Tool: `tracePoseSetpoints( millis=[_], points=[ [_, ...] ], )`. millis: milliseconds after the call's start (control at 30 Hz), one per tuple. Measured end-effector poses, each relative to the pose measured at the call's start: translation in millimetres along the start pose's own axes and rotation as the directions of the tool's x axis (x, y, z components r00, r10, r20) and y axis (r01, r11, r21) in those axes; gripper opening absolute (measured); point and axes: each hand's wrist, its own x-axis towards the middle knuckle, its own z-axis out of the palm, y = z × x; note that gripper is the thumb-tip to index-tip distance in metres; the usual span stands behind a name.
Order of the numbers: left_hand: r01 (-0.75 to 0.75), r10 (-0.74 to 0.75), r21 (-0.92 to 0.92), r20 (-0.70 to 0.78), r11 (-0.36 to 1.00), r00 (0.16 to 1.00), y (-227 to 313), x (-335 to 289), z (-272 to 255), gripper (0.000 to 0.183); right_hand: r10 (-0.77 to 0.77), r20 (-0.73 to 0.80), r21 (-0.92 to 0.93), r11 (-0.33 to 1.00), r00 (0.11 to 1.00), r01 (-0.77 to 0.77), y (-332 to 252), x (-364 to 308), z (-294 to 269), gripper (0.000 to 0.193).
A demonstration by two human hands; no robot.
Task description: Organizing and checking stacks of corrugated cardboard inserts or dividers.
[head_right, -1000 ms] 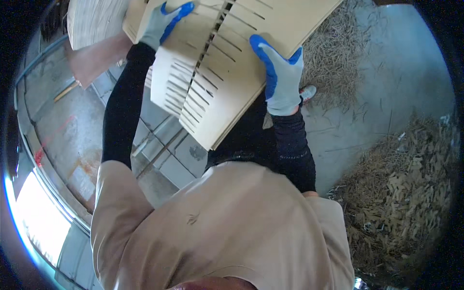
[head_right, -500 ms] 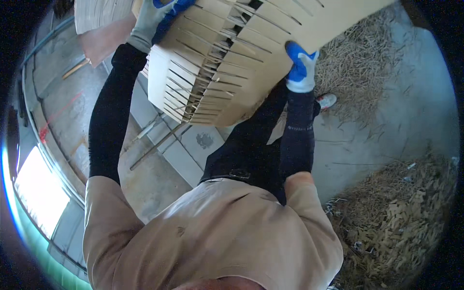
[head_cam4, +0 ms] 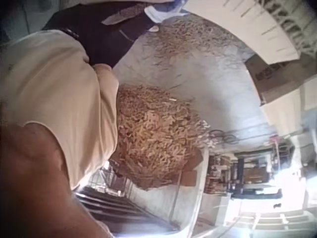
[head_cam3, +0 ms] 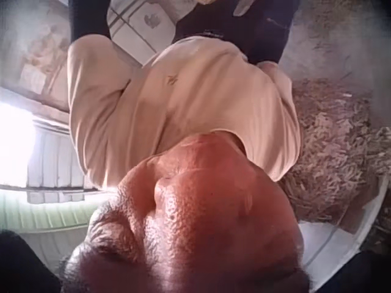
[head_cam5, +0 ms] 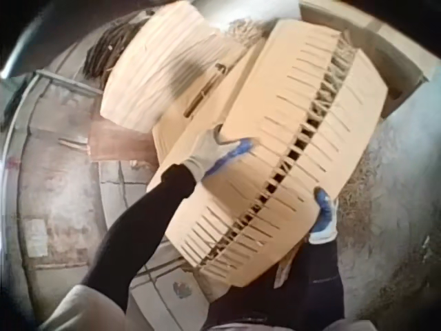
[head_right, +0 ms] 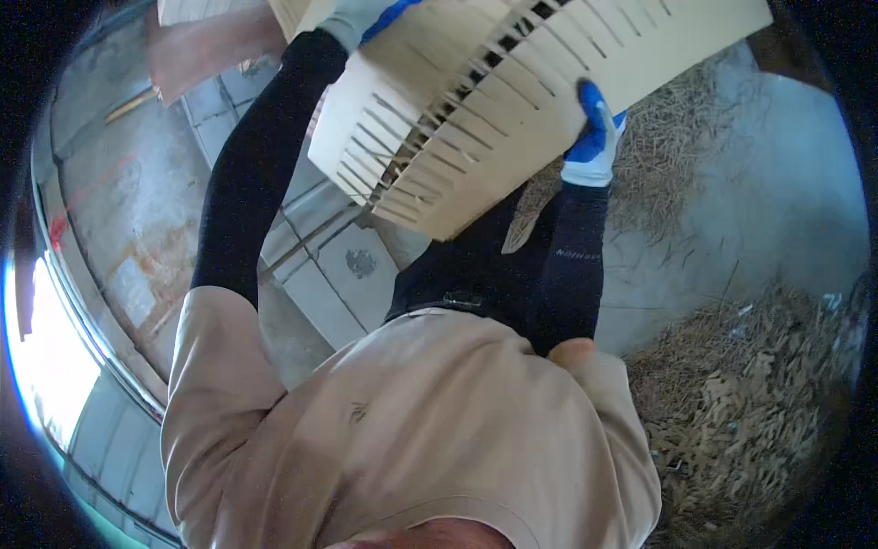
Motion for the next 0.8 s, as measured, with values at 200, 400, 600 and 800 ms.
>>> tracePoseSetpoints(
  millis=[200, 400, 600, 800],
  points=[
    [0.074, -0.073, -0.060, 0.022, 0.995, 0.997, -11, 1, 1, 0.071, 0.041, -0.070, -0.141, 0.989, 0.997, -0.050, 16, -112, 8, 0.049],
    [-0.053, 0.057, 0.046, -0.080, 0.998, 0.995, -59, 20, 18, 0.069, 0.274, -0.027, -0.064, 0.959, 0.961, -0.275, -17, -138, 53, 0.051],
    [0.020, -0.016, 0.071, -0.054, 0.997, 0.998, -48, 0, 5, 0.060, 0.040, 0.217, -0.335, 0.941, 0.975, 0.036, 19, -125, 4, 0.038],
    [0.014, 0.009, -0.242, 0.094, 0.970, 0.996, -33, -2, 0, 0.049, 0.329, 0.277, 0.279, 0.871, 0.902, -0.404, 115, -75, -47, 0.065]
  ],
)
